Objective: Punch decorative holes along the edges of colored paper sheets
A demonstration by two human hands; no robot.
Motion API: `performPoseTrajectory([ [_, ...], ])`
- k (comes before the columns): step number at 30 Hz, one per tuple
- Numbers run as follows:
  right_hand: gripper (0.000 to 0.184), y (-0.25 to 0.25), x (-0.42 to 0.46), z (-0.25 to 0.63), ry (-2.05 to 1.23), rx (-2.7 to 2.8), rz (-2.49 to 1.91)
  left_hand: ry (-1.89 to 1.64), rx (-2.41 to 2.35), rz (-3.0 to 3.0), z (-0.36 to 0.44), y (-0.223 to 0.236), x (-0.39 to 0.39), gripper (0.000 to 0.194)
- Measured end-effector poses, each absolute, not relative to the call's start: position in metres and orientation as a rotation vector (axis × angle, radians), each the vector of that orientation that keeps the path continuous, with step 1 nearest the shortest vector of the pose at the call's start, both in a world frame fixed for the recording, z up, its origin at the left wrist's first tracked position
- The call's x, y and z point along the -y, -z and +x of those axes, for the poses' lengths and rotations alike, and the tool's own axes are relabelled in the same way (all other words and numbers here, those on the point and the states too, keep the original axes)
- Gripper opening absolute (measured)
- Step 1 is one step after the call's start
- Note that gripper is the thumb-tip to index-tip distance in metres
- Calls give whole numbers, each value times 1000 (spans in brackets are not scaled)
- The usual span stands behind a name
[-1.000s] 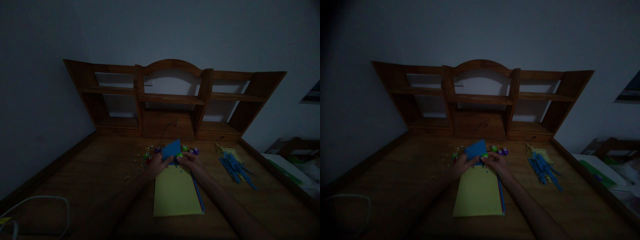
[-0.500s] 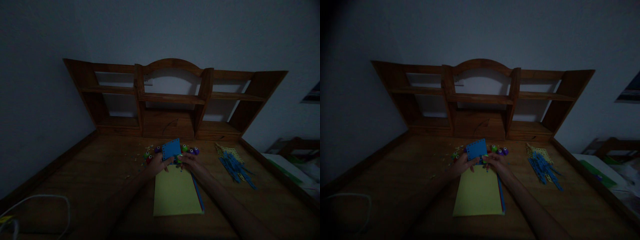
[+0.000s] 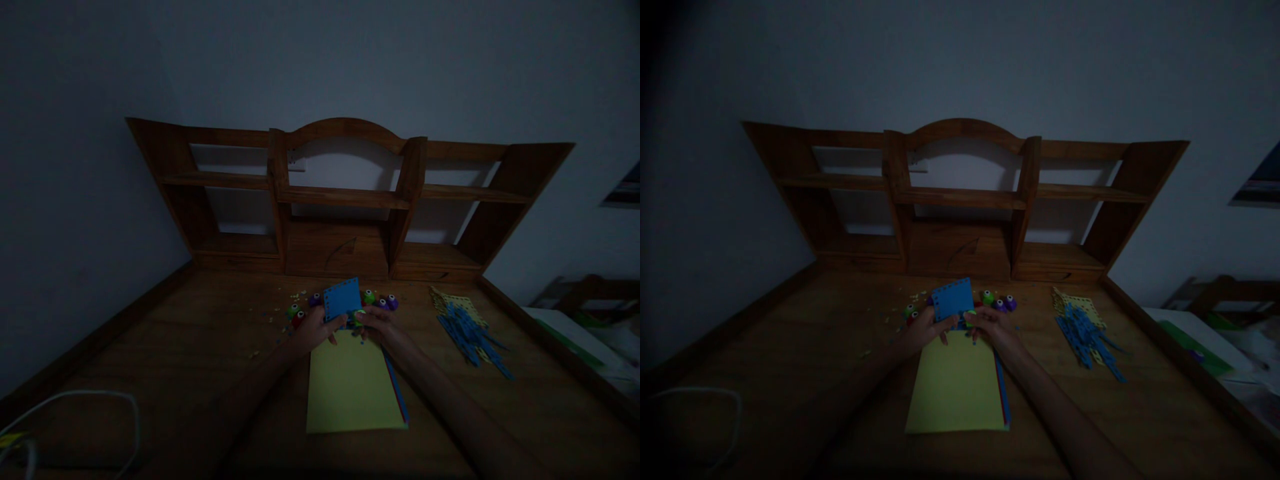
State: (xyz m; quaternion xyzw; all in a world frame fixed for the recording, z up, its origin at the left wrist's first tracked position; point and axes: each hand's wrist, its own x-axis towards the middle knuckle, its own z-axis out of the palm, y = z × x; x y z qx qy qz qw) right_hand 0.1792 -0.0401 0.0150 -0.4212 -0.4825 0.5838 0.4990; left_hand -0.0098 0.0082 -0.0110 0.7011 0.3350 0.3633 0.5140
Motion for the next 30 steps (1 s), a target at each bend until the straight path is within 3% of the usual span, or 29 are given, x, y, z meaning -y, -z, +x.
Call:
performPoseTrajectory([
  [30,30,-30,53,168,-1322,1085,-1084,-890,-758,1642,-5,0,4,38],
])
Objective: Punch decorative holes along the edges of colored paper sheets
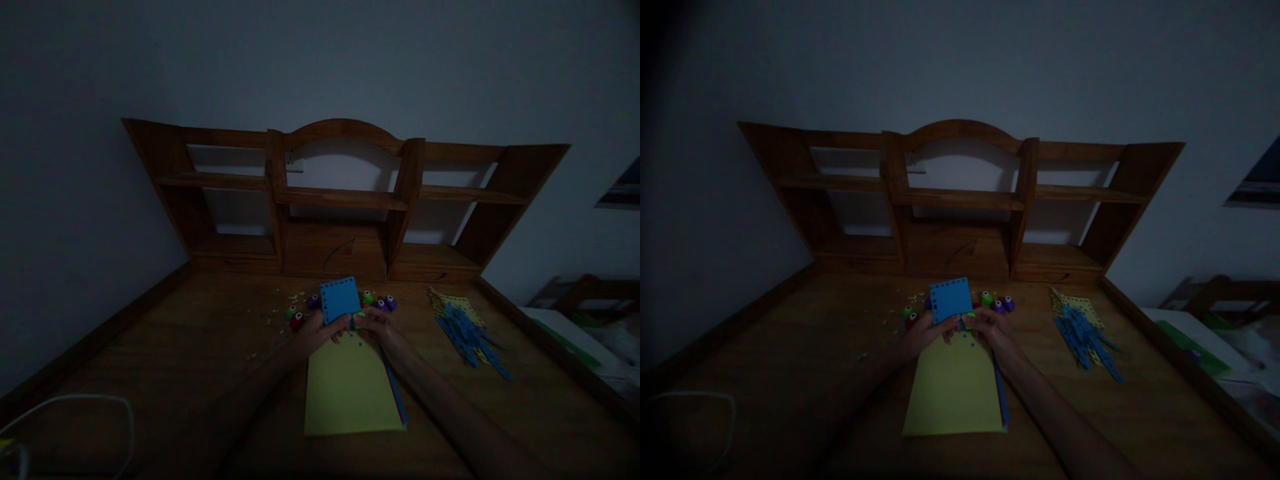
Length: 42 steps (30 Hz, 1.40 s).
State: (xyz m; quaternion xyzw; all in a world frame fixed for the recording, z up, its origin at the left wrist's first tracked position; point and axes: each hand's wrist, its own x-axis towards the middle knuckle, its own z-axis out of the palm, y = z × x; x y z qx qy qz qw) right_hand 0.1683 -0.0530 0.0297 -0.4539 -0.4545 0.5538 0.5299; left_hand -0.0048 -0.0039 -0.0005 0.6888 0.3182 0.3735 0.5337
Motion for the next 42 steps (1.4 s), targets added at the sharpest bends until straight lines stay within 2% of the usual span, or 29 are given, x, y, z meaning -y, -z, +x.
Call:
performPoseTrajectory([
  [20,33,-26,50,168,-1270,1095,-1092,-940,-791,1732,-6,5,-4,40],
  [35,34,-13,42,170,-1391,1159,-1072,-1273,-1205,1661,-14,-14,-2,31],
  [39,31,-14,42,171,-1360,1140,-1063,-1367,-1167,1784,-20,-15,-7,18],
  [42,31,-16,42,173,-1352,1125,-1064,-1400,-1073,1899,-21,-14,-9,29],
])
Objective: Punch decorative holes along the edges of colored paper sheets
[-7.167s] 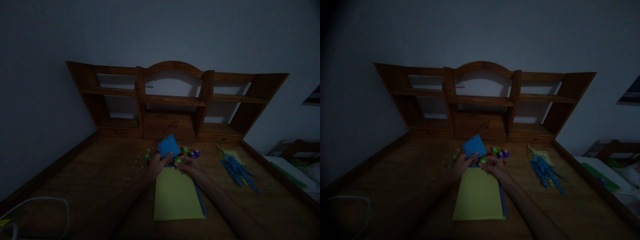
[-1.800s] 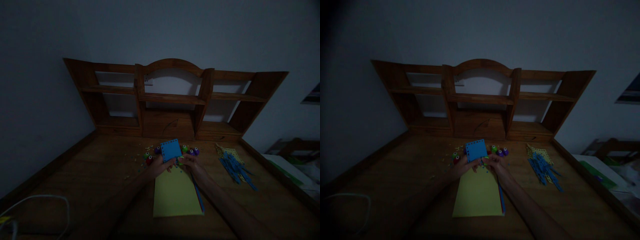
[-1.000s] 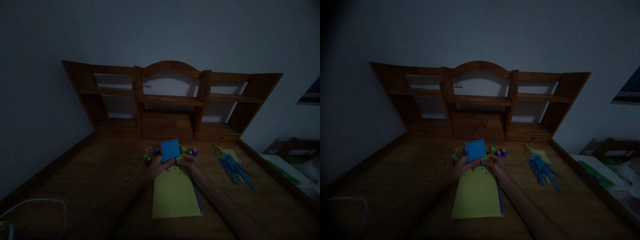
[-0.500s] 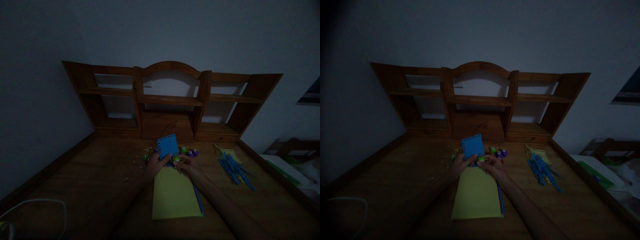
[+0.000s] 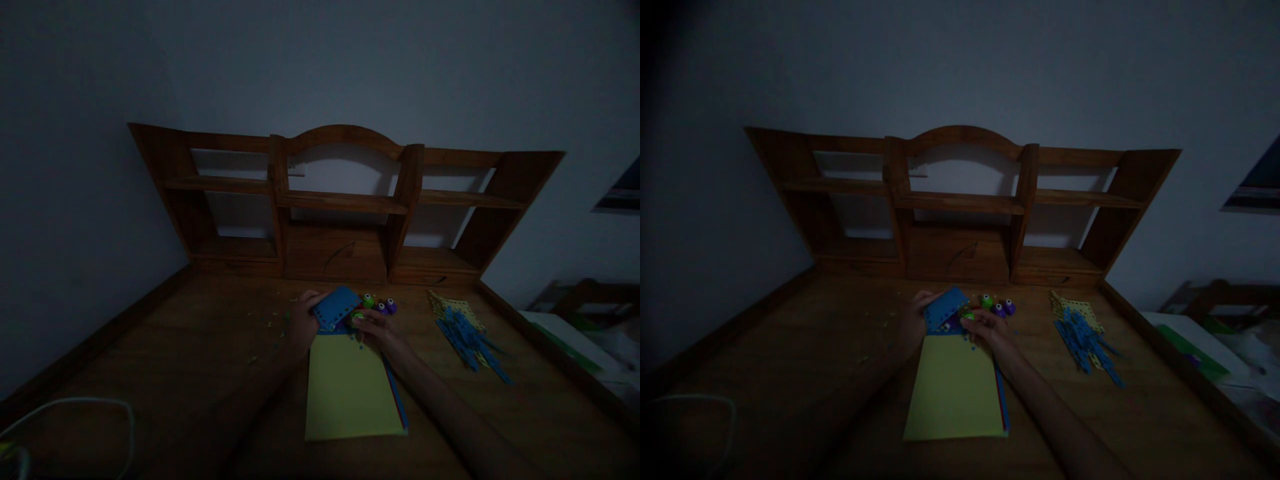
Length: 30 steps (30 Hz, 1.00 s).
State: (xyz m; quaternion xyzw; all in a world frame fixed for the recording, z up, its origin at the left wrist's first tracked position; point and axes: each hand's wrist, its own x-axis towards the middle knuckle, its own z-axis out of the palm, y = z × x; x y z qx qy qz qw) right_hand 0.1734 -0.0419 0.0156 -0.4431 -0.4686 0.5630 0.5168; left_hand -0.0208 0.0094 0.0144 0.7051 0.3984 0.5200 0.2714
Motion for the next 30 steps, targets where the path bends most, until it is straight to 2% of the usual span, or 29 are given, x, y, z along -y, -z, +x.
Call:
performPoseTrajectory([
  [2,31,-18,42,175,-1351,1117,-1068,-1376,-1067,1883,-20,-12,-10,28],
  [4,29,-19,42,177,-1341,1109,-1063,-1330,-1085,1826,-17,-10,-9,16],
  [8,26,-17,40,178,-1287,1108,-1056,-1264,-1127,1658,-14,-9,-6,33],
  [17,29,-14,37,181,-1263,1068,-1033,-1293,-1130,1529,-18,-6,-5,41],
  [23,39,-22,52,173,-978,1484,-1070,-1389,-1208,1591,-19,-8,-9,37],
  [30,26,-16,64,158,-681,2003,-1053,-1495,-1145,1470,-9,-16,0,22],
])
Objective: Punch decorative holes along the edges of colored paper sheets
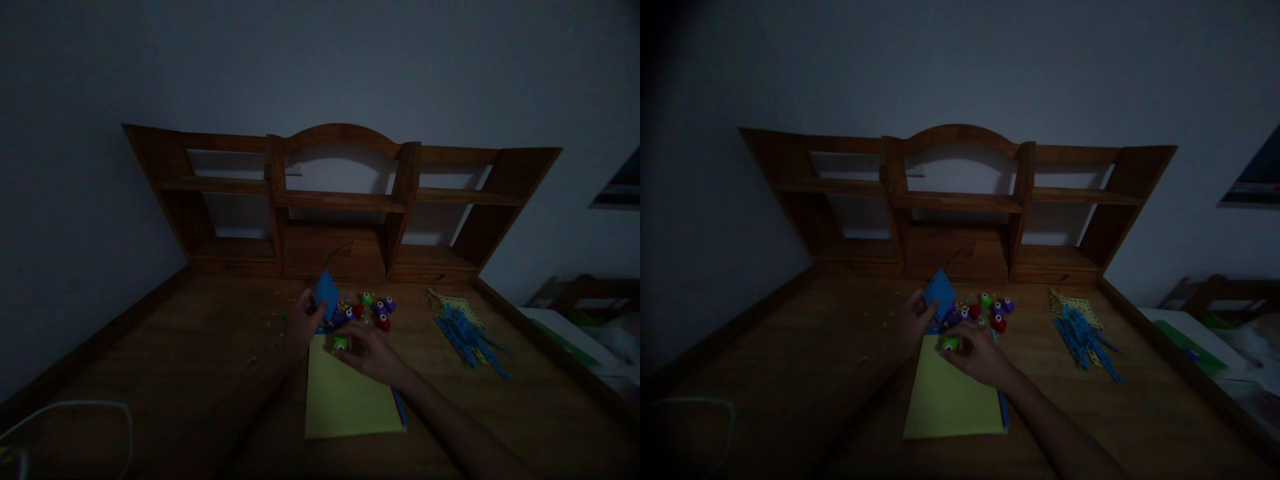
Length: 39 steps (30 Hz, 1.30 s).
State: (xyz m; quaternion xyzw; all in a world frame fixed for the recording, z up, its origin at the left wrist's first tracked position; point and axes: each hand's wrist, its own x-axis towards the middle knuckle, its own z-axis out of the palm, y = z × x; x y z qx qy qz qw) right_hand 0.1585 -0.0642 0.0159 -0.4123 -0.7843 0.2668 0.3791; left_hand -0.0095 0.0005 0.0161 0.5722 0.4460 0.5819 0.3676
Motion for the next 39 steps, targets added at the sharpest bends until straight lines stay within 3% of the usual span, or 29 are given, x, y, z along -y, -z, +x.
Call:
performPoseTrajectory([
  [9,27,-11,58,159,-531,1990,-1048,-1416,-1023,1358,-9,-20,-2,28],
  [15,19,-26,53,177,-208,1888,-1119,-1340,-1078,1298,-12,-11,-12,34],
  [23,27,-31,43,217,155,1925,-1748,-1334,-961,1246,-9,-5,-16,35],
  [28,25,-24,40,215,127,1955,-1910,-1352,-918,1243,-10,0,-19,35],
  [39,28,-17,38,210,134,1986,-1783,-1289,-1108,1363,-14,-8,-13,30],
])
